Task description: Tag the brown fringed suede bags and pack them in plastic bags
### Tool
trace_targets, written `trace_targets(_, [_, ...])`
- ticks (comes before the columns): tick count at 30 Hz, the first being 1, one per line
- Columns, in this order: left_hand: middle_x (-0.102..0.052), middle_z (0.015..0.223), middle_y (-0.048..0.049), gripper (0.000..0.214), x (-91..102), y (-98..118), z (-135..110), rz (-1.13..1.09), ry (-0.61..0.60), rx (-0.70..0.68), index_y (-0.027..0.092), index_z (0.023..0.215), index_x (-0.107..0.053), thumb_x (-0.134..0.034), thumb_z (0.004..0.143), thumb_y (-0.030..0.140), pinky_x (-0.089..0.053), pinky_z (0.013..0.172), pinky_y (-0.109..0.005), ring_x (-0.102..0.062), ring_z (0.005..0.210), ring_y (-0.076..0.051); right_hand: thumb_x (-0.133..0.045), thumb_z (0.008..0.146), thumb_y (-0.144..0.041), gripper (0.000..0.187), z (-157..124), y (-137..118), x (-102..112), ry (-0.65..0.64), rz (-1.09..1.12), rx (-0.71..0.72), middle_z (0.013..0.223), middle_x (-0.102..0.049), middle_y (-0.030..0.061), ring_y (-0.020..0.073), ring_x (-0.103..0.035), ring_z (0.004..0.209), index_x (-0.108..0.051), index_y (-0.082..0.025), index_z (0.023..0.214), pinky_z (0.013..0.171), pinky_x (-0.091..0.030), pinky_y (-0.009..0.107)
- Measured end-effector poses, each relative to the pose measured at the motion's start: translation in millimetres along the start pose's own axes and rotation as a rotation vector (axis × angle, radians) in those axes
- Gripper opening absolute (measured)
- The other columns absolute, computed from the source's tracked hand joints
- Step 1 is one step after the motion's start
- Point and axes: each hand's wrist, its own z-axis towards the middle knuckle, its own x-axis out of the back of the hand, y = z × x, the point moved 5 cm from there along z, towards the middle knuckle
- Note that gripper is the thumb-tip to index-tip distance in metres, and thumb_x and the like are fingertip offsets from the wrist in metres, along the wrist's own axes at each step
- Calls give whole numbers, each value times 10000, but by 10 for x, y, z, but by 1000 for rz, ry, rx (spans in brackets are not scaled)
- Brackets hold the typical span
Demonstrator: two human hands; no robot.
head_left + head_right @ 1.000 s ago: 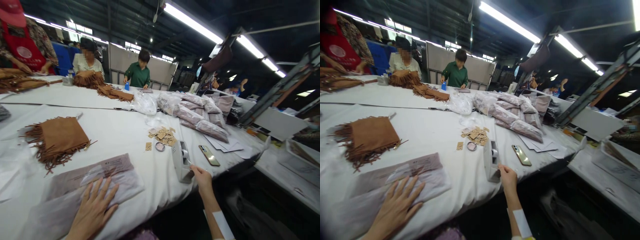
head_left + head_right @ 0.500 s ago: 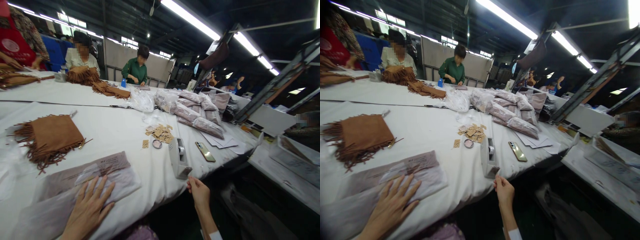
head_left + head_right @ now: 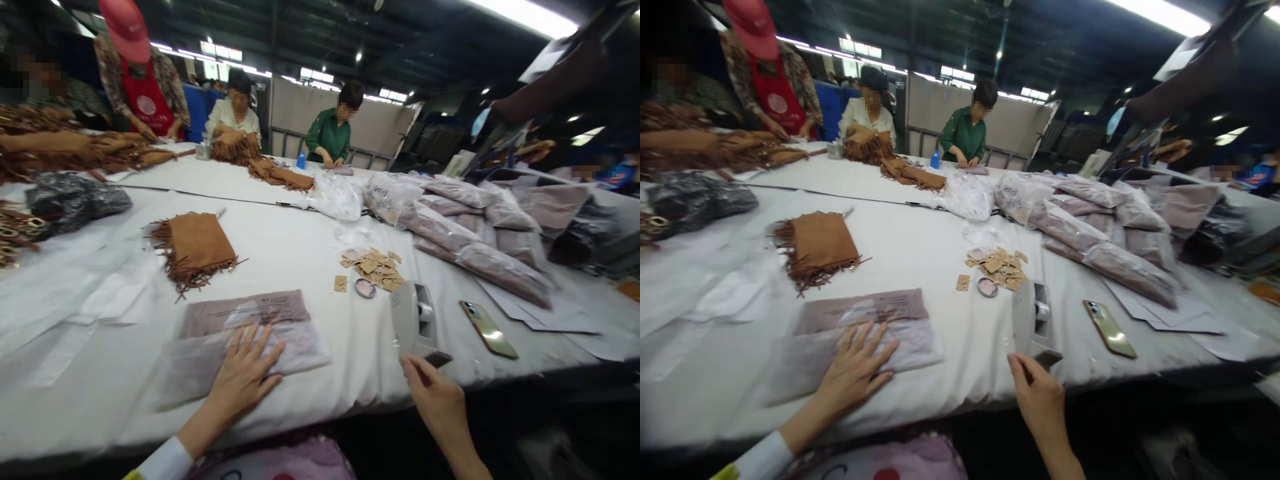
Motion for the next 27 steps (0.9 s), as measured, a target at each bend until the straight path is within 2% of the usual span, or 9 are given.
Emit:
trace_targets(3, [-413,1472,-86,574,34,-11,17,-18,-3,24,387,1373,-432,-521,843,590,-207,1111,-551,-326,1358,-359,-527,819,-546,370,93,-741,-198,-248,90,302,792,-731,71,224,-664,707,-716,-229,797,676,-517,314])
trace_targets(6, [-401,1480,-78,579,56,-14,14,-28,-6,23,385,1381,-420,-523,846,583,-201,1116,-545,-321,1360,-350,-477,895,-455,335,105,-1373,-386,-580,111,581,771,-705,57,185,-637,715,-713,-224,839,694,-487,279])
trace_targets(9, [-398,1483,-68,584,78,-27,9,-46,7,27,386,1372,-433,-538,836,591,-192,1120,-545,-324,1353,-345,-445,921,-407,335,116,-1779,-563,-941,38,754,781,-690,47,164,-613,722,-725,-230,874,706,-459,257])
trace_targets(12, [-379,1495,-62,576,83,-43,10,-63,4,23,389,1366,-441,-542,835,588,-183,1124,-546,-307,1360,-344,-490,888,-356,271,202,-2023,-769,-1149,-47,846,763,-690,20,151,-609,711,-739,-258,844,692,-439,240])
trace_targets(15, [-359,1506,-62,572,77,-59,13,-74,-6,19,394,1375,-425,-547,843,565,-182,1124,-554,-293,1368,-347,-585,791,-223,179,316,-2179,-1090,-1159,-227,954,673,-682,-22,139,-603,658,-738,-292,729,651,-409,230])
trace_targets(20, [-321,1522,-77,589,50,-79,11,-98,-23,19,400,1406,-364,-512,861,569,-207,1110,-573,-267,1383,-366,-643,663,-64,231,377,-2311,-1752,-1061,-594,1162,624,-694,-34,133,-614,614,-716,-279,620,634,-394,236])
trace_targets(23, [-315,1522,-84,592,35,-90,9,-110,-35,19,397,1416,-343,-489,871,574,-221,1105,-575,-257,1388,-373,-683,626,-72,180,357,-2337,-2052,-1062,-642,1184,634,-707,-15,150,-624,636,-708,-249,604,651,-418,245])
trace_targets(27, [-298,1527,-85,597,19,-110,12,-137,-58,26,393,1424,-325,-479,876,572,-225,1107,-577,-223,1403,-373,-683,643,-109,124,336,-2315,-2272,-1059,-625,1191,645,-714,18,177,-634,665,-691,-220,590,691,-450,275])
